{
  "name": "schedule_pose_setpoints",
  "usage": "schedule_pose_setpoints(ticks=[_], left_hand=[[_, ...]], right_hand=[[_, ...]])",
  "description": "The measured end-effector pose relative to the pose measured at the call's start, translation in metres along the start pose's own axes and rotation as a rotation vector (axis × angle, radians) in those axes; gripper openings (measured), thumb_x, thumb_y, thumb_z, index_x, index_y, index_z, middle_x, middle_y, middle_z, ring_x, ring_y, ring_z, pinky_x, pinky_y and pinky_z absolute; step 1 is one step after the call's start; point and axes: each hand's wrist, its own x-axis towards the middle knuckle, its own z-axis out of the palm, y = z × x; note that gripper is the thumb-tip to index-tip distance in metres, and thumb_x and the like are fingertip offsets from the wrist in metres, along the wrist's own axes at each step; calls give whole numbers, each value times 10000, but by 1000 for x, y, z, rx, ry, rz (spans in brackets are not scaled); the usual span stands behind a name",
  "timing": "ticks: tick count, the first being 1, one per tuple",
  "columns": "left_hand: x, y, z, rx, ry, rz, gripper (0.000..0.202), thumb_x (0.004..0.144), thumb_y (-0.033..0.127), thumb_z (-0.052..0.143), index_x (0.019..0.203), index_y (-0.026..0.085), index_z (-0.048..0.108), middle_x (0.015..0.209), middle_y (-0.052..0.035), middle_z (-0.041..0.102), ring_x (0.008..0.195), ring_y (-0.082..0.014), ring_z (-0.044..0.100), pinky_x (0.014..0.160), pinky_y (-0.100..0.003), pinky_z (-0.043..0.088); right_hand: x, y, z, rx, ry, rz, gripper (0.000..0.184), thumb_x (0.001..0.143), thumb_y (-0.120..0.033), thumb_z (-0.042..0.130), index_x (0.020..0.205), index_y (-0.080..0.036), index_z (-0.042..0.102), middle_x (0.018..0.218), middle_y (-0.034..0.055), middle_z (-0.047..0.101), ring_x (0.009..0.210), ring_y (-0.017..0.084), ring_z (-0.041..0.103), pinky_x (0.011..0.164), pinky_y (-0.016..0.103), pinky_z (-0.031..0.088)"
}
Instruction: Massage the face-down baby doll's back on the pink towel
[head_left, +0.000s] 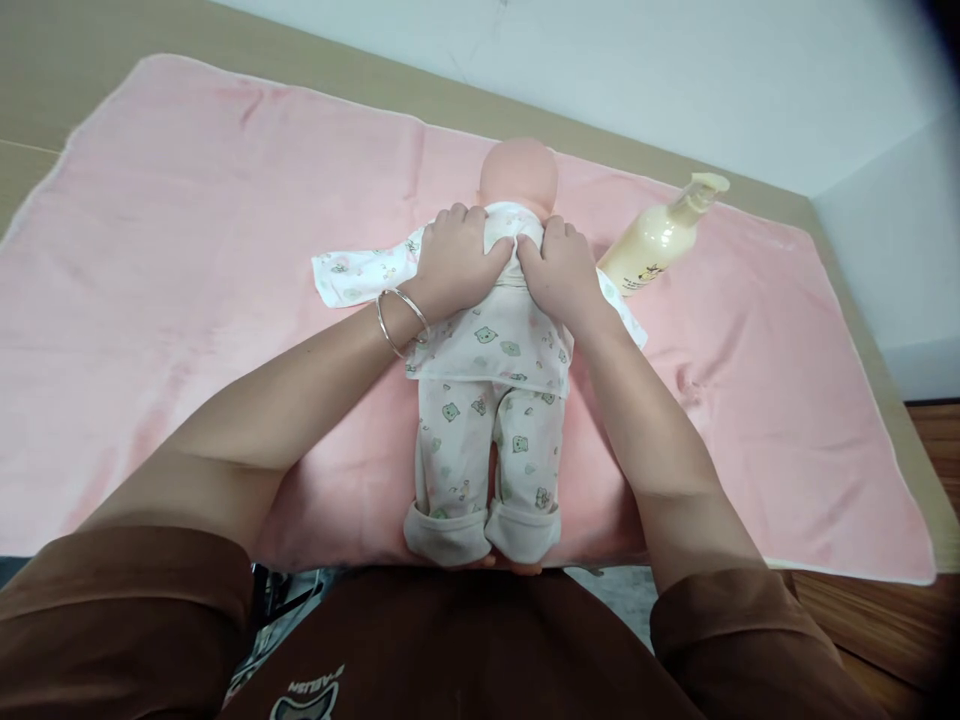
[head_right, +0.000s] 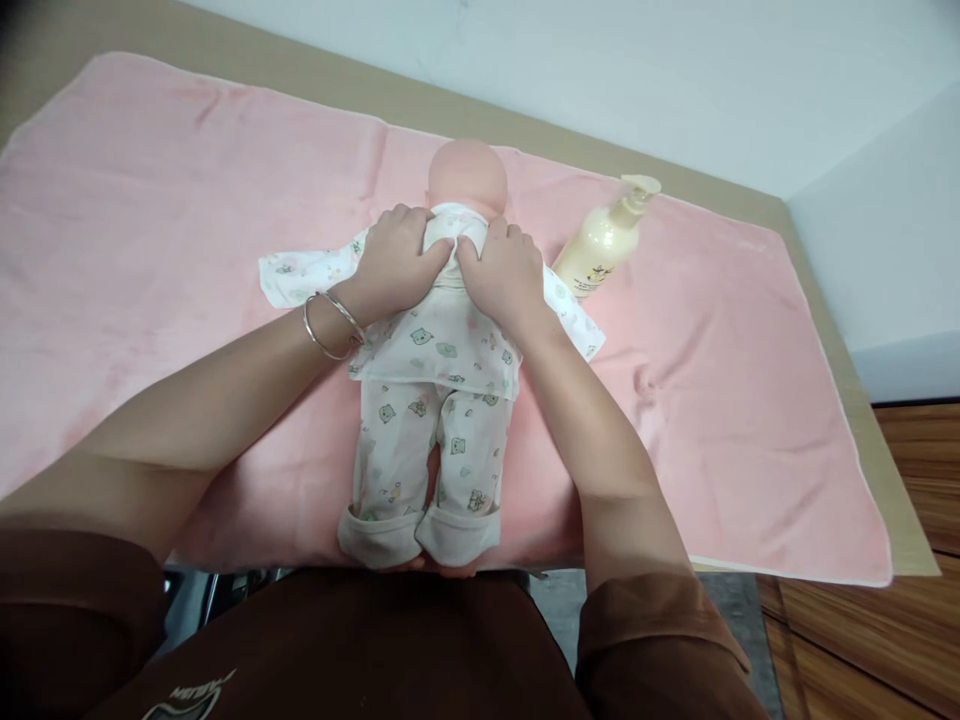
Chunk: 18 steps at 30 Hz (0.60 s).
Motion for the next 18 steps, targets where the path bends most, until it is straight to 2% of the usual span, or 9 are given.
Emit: schedule_pose_setpoints(ticks=[6,13,18], left_hand=[[1,-3,1,-8,-27,-16,389,1040,488,489,1269,227,665,1342,-139,675,1385,-376,550,1220,-578,426],[0,-6,4,-4,10,6,373,1037,426,528,1291,185,657,1321,-176,677,1374,-385,576,1220,-550,449],[1,-9,6,-18,32,31,376,1039,440,528,1308,209,654,1314,-165,682,1360,-366,584,1225,-532,459]], right_hand=[[7,8,9,2,44,-33,568,1107,-517,282,1360,-86,552,1355,229,633,1348,400,586,1179,623,449],[0,1,2,10,19,-8,524,1109,-479,286,1350,-91,543,1361,225,632,1351,397,593,1170,592,466],[-1,2,3,9,28,-5,551,1105,-479,297,1381,-64,531,1373,239,629,1362,401,584,1178,570,462]])
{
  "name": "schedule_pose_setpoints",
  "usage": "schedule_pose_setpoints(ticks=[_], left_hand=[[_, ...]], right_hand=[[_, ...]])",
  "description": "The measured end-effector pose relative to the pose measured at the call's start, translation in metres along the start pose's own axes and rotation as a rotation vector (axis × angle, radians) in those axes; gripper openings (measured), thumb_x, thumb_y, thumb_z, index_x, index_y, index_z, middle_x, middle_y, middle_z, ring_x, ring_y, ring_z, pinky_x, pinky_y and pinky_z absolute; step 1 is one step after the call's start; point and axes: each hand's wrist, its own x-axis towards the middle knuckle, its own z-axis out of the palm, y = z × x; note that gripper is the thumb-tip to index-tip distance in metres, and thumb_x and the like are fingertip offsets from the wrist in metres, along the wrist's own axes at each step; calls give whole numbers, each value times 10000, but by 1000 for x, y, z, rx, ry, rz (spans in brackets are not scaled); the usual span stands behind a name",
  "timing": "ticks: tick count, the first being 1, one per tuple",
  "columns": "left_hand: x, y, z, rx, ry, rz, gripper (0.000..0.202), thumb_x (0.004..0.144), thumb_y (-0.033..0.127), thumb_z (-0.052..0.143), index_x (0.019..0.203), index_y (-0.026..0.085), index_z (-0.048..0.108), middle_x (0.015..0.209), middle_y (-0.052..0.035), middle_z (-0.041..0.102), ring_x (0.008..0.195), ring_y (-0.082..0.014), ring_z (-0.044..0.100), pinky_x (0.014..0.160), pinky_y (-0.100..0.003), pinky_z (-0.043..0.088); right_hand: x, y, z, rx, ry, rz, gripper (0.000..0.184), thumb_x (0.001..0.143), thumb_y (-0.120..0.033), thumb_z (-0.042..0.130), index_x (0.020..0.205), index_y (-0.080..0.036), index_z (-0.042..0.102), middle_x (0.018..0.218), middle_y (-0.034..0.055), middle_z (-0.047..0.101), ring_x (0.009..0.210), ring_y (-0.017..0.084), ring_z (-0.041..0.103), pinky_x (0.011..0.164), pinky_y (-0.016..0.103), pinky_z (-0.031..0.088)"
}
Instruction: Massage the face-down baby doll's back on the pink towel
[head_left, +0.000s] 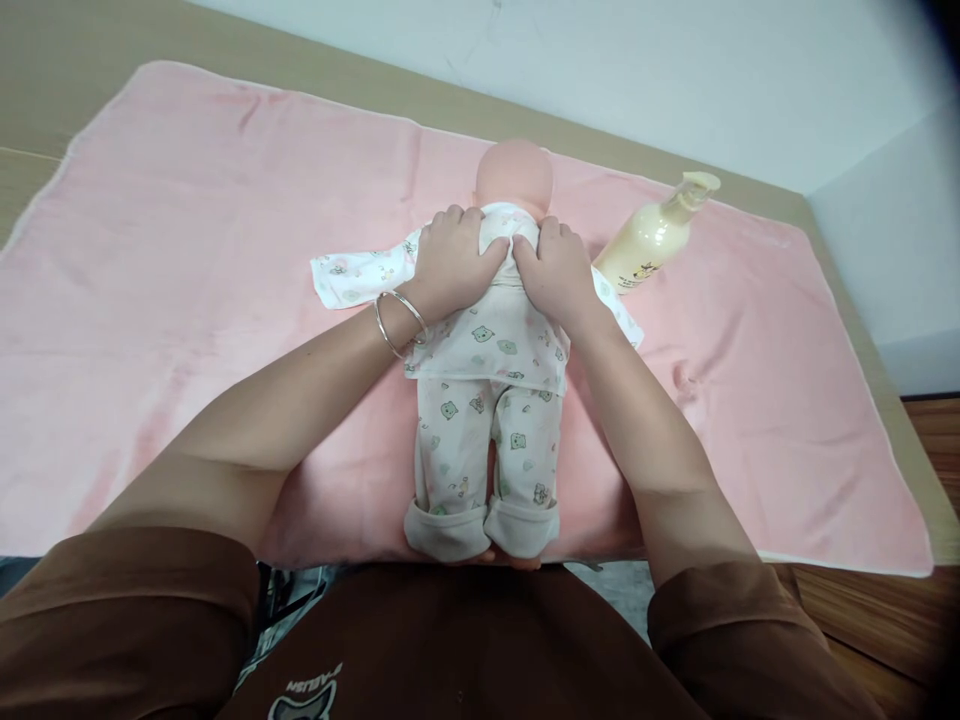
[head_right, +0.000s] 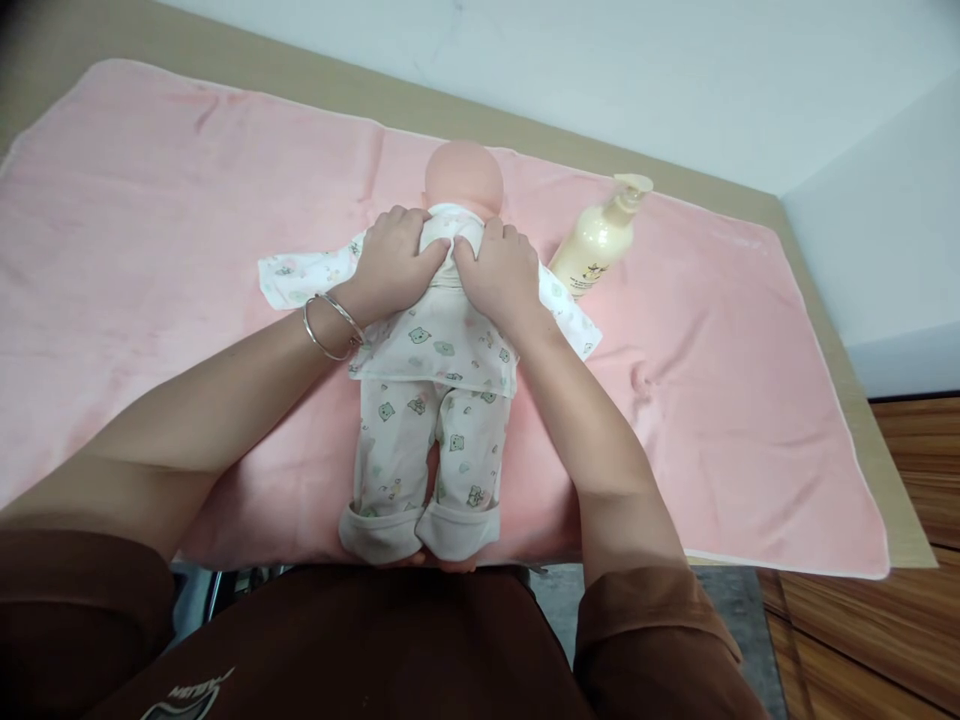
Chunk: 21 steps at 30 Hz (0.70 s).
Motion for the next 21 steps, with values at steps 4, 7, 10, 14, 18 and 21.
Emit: schedule_pose_setpoints(ticks=[4,7,10,14,18,21], left_hand=[[0,4,-2,19,-40,-33,397,1053,448,520,1331,193,646,1356,-176,663,1413,-375,555,1263,-531,419],[-1,10,-6,15,-51,-70,416,1054,446,519,1351,187,648,1386,-174,657,1443,-377,541,1284,-519,398],[-3,14,-8,4,-54,-95,431,1051,438,521,1377,185,646,1417,-169,649,1464,-370,529,1306,-495,379],[-4,16,-9,10,-58,-97,435,1047,423,528,1385,175,645,1431,-168,646,1466,-371,530,1308,-492,378],[-4,15,-9,23,-57,-109,441,1044,411,532,1383,155,647,1426,-177,646,1461,-369,537,1306,-482,381],[-4,15,-9,18,-59,-102,445,1040,402,532,1385,144,644,1433,-184,643,1462,-370,537,1305,-485,384]], right_hand=[[1,1,1,-3,3,-2,535,1106,-465,301,1375,-66,534,1372,235,629,1365,391,586,1188,559,458],[1,2,3,17,19,-6,524,1104,-459,316,1364,-65,545,1352,223,638,1362,390,589,1192,562,457],[3,4,6,39,36,-17,525,1102,-468,328,1347,-65,558,1341,223,642,1353,390,595,1195,569,455],[4,4,8,37,44,-16,530,1100,-476,333,1332,-58,562,1329,233,644,1330,399,604,1181,577,462],[2,2,7,36,47,-18,510,1097,-467,339,1323,-66,559,1329,227,642,1333,399,599,1179,578,463],[1,0,6,25,48,-5,497,1098,-455,340,1311,-63,559,1326,230,640,1332,400,602,1175,574,468]])
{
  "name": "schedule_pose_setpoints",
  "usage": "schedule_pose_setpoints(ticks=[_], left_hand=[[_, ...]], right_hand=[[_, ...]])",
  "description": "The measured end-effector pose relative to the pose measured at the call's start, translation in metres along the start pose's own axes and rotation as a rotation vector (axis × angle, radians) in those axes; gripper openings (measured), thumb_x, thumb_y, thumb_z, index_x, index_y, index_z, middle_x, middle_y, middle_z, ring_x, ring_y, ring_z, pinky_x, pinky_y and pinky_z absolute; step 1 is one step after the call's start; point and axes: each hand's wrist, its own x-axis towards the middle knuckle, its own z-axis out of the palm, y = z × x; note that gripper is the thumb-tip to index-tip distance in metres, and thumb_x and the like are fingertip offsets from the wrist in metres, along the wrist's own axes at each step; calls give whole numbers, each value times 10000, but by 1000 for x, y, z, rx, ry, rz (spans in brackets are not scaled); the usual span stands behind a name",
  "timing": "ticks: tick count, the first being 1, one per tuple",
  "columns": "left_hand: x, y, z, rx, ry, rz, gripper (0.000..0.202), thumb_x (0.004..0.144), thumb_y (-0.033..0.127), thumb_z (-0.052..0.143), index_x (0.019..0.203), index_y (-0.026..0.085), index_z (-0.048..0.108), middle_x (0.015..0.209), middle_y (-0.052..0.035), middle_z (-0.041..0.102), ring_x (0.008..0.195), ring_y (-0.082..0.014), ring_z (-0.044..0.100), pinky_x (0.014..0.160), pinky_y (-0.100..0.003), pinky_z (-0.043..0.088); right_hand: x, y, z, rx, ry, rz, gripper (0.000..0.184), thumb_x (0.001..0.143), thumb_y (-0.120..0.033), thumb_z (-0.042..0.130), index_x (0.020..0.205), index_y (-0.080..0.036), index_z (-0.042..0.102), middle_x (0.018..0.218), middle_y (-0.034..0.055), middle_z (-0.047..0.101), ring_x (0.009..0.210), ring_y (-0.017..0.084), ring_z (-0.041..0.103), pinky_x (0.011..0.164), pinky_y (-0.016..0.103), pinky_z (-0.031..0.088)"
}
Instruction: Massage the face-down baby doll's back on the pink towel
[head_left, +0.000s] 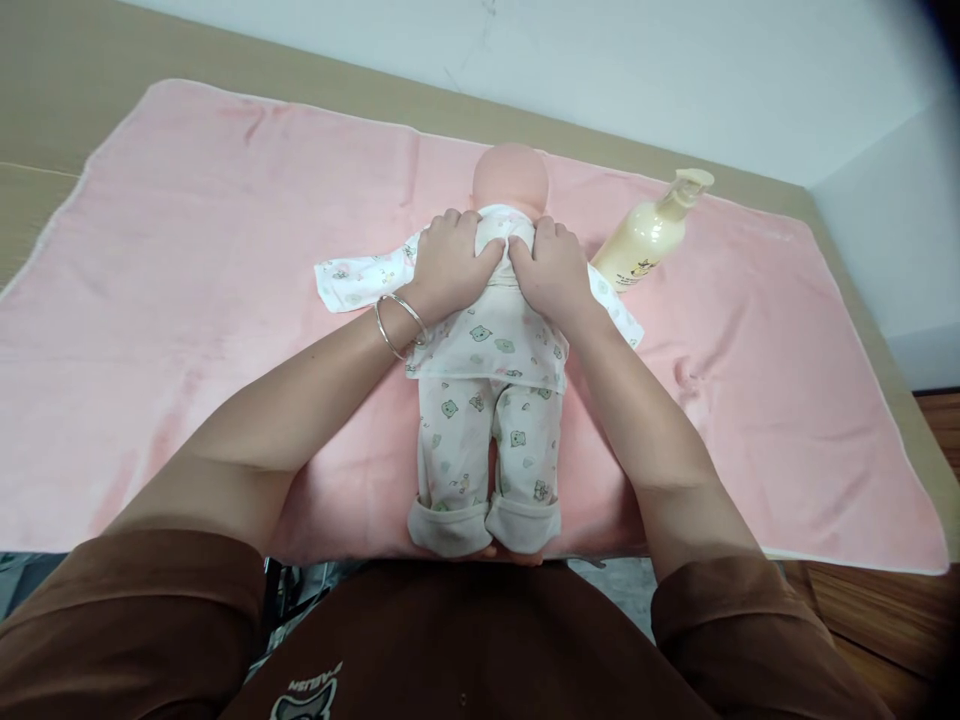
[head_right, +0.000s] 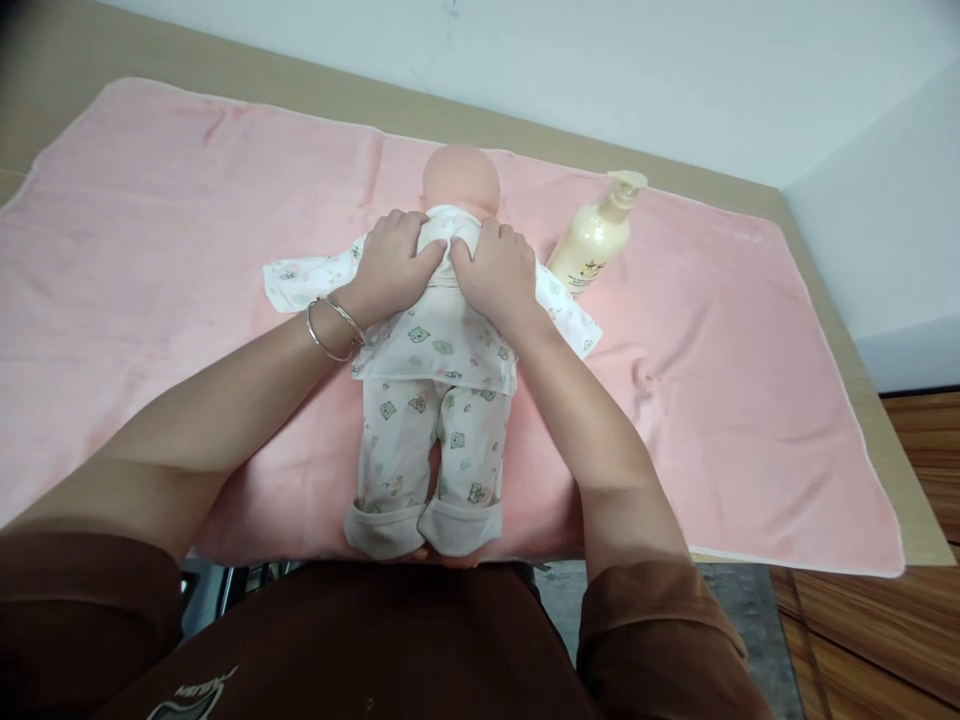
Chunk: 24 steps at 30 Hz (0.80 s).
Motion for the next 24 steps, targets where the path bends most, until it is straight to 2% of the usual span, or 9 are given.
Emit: schedule_pose_setpoints(ticks=[10,15,24], left_hand=[[1,-4,2,2,20,35,449,1031,415,529,1388,169,646,1414,-175,662,1438,-371,560,1292,-512,407],[1,-2,1,24,5,22,475,1035,394,522,1405,121,639,1417,-202,653,1438,-377,557,1290,-507,406],[4,-8,6,-48,28,41,430,1022,418,546,1365,181,647,1408,-170,659,1461,-365,538,1307,-514,393]], right_hand=[[0,-2,0,-21,5,8,516,1099,-443,358,1343,-37,564,1344,243,645,1328,410,607,1177,569,465],[-1,-4,-1,-19,-9,13,506,1100,-434,358,1351,-43,559,1343,238,642,1336,400,601,1183,564,458],[-2,-3,2,-1,18,11,497,1103,-447,350,1328,-59,563,1337,237,653,1330,393,609,1179,572,459]])
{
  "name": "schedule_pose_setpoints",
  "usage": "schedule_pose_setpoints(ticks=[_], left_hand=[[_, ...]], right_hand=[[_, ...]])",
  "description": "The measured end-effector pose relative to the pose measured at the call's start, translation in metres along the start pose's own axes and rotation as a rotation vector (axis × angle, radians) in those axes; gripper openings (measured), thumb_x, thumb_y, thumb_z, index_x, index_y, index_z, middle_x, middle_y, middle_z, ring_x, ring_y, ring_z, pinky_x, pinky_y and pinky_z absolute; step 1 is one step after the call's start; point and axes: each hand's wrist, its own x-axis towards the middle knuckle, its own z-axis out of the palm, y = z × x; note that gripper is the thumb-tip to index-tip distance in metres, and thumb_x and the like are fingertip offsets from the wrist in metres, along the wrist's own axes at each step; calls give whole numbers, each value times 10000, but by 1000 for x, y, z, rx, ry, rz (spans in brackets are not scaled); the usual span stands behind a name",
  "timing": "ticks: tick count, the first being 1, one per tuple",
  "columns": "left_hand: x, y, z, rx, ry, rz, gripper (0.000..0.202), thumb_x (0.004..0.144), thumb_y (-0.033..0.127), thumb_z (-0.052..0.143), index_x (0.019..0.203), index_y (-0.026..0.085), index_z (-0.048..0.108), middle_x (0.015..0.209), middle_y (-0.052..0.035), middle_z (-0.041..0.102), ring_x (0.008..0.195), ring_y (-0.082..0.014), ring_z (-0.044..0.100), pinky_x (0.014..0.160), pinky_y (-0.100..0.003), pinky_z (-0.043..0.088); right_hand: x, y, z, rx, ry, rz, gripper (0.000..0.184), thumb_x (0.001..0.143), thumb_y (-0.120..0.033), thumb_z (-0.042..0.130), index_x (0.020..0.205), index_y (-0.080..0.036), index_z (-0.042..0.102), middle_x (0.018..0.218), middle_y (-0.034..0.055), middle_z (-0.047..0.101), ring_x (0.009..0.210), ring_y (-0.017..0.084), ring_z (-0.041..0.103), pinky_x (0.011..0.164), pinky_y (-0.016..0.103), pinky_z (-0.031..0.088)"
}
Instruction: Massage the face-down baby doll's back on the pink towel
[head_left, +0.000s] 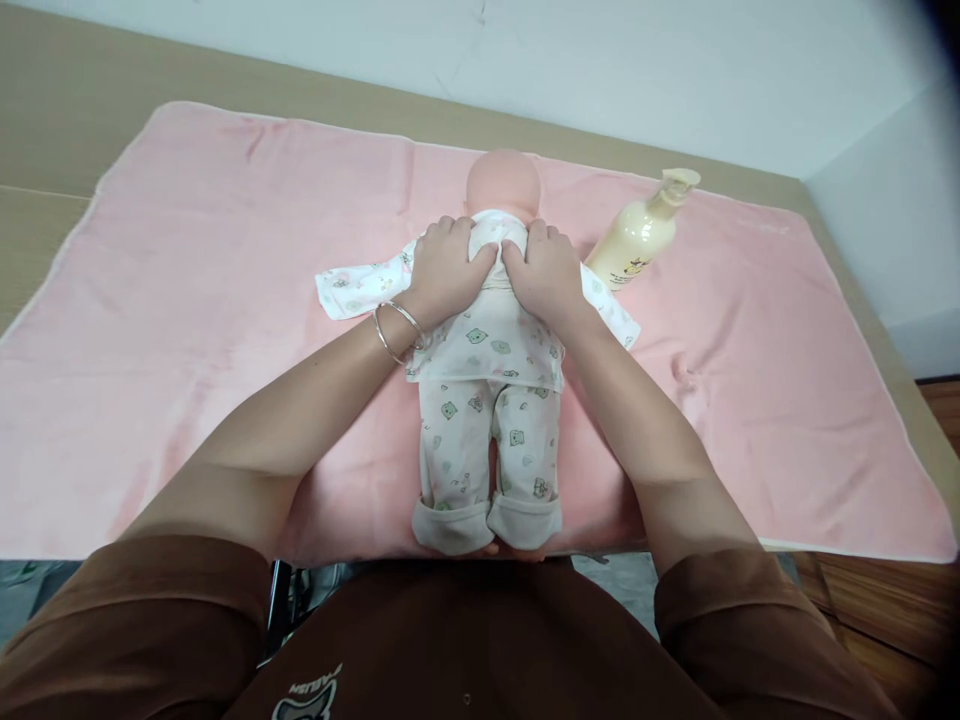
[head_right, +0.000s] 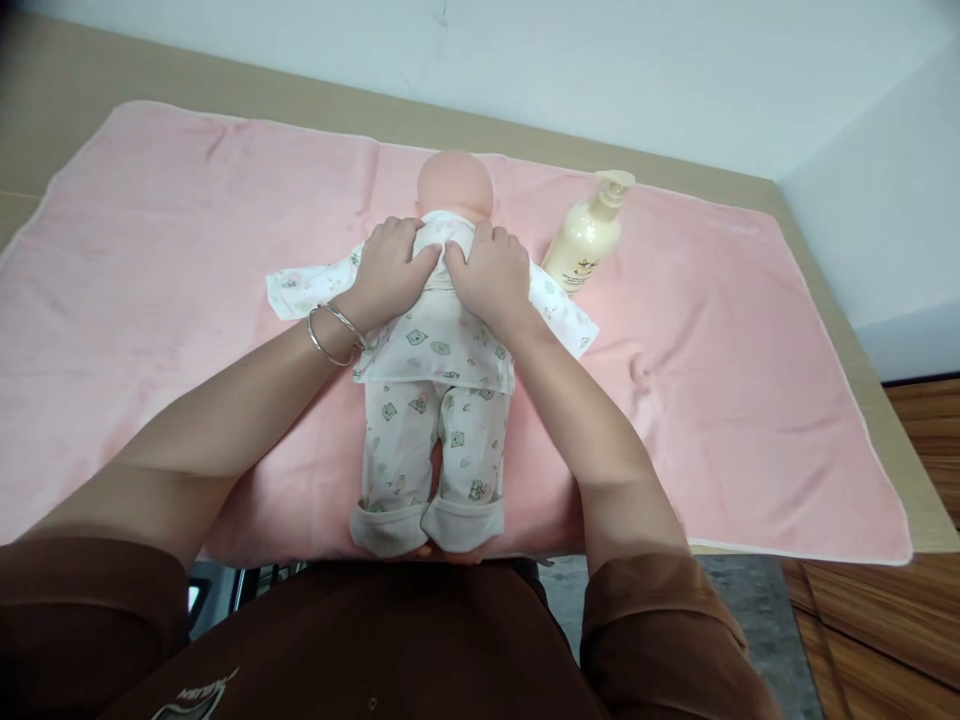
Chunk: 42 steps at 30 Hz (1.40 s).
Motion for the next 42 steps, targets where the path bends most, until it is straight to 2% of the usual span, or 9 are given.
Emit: schedule_pose_setpoints(ticks=[4,12,18,32,42], left_hand=[[0,0,-1,-13,-17,-7,452,1022,438,531,1376,179,638,1432,-178,643,1483,-379,517,1326,-533,364],[-1,-1,0,22,0,12,475,1017,431,523,1394,171,650,1423,-180,663,1436,-361,554,1294,-520,407],[1,-5,2,-9,19,26,446,1019,442,539,1389,220,653,1409,-148,675,1445,-351,548,1289,-514,418],[-1,3,0,-5,-8,-19,421,1029,460,522,1362,238,651,1417,-149,652,1467,-384,518,1315,-544,365],[0,4,1,-11,23,-14,391,1018,426,547,1326,228,683,1374,-146,674,1423,-366,556,1293,-521,398]], right_hand=[[0,-1,-1,-5,-6,2,525,1101,-450,347,1350,-41,563,1354,242,647,1334,394,605,1184,559,455],[3,4,3,10,2,-9,519,1090,-476,348,1315,-65,569,1320,237,654,1311,392,609,1173,578,458],[4,6,5,25,9,-14,538,1094,-501,311,1325,-81,554,1323,235,644,1327,400,594,1176,613,450],[5,11,6,14,18,-31,578,1107,-555,281,1336,-99,554,1335,215,641,1328,384,602,1170,593,455],[4,7,-2,2,-11,-15,525,1112,-501,315,1336,-90,552,1363,229,641,1354,392,606,1179,592,461]])
